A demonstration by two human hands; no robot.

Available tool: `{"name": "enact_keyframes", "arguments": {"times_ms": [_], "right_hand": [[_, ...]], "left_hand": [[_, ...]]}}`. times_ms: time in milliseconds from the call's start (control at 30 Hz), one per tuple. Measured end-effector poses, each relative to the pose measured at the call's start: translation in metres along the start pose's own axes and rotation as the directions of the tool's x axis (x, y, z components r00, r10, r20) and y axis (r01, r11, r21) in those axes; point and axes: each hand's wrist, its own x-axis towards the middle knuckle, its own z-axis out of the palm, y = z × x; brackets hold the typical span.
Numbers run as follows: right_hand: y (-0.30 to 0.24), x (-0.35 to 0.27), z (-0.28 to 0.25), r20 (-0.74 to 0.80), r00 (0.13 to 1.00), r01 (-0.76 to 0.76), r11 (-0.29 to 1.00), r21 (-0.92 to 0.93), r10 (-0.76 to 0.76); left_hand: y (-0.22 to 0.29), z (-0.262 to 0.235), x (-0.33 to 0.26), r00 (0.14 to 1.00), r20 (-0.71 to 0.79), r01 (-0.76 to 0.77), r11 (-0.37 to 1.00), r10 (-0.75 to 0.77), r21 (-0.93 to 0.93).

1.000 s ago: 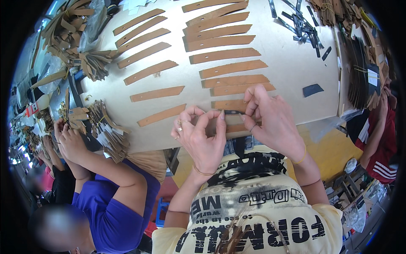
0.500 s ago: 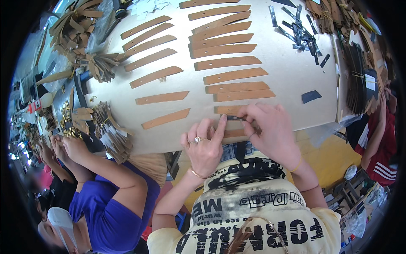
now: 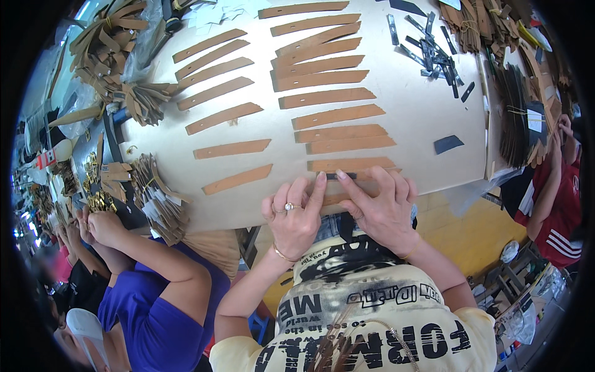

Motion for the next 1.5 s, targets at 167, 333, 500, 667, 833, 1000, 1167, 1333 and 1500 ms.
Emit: {"name": "enact_keyframes", "arguments": {"times_ms": [167, 333, 500, 667, 833, 1000, 1167, 1333, 1500], "right_hand": [[0.006, -0.012, -0.001, -0.026, 0.996, -0.082, 0.995, -0.052, 0.081], [0.031, -0.026, 0.009, -0.129, 0.988, -0.078, 0.997, 0.017, 0.08], [0.072, -0.03, 0.019, -0.386, 0.901, -0.133, 0.973, 0.19, 0.198], [0.077, -0.023, 0.033, -0.478, 0.874, -0.067, 0.996, 0.053, 0.084], [0.069, -0.013, 0.03, -0.398, 0.912, -0.069, 0.993, 0.091, 0.1], [0.067, -0.006, 0.02, -0.254, 0.958, -0.092, 0.983, 0.161, 0.132], [0.07, -0.006, 0.023, -0.257, 0.958, -0.093, 0.987, 0.134, 0.126], [0.07, -0.009, 0.033, -0.345, 0.931, -0.113, 0.993, 0.044, 0.121], [0.07, -0.011, 0.033, -0.418, 0.895, -0.144, 0.987, 0.066, 0.159]], "left_hand": [[-0.004, 0.005, 0.0, 0.998, -0.056, 0.016, 0.996, -0.021, -0.082], [-0.009, 0.013, -0.006, 0.989, -0.147, -0.025, 0.991, 0.006, -0.13], [-0.011, 0.024, -0.021, 0.954, -0.294, -0.06, 0.998, 0.062, 0.015], [-0.016, 0.04, -0.028, 0.878, -0.473, -0.049, 0.996, 0.077, 0.071], [-0.018, 0.043, -0.034, 0.898, -0.43, -0.041, 0.989, 0.098, 0.14], [-0.015, 0.041, -0.032, 0.922, -0.385, 0.028, 0.985, 0.041, 0.17], [-0.01, 0.039, -0.022, 0.907, -0.42, 0.033, 0.991, 0.026, 0.132], [-0.006, 0.038, -0.022, 0.906, -0.424, 0.047, 0.992, 0.007, 0.117], [-0.009, 0.037, -0.022, 0.915, -0.402, -0.026, 1.0, 0.031, 0.017]]}}
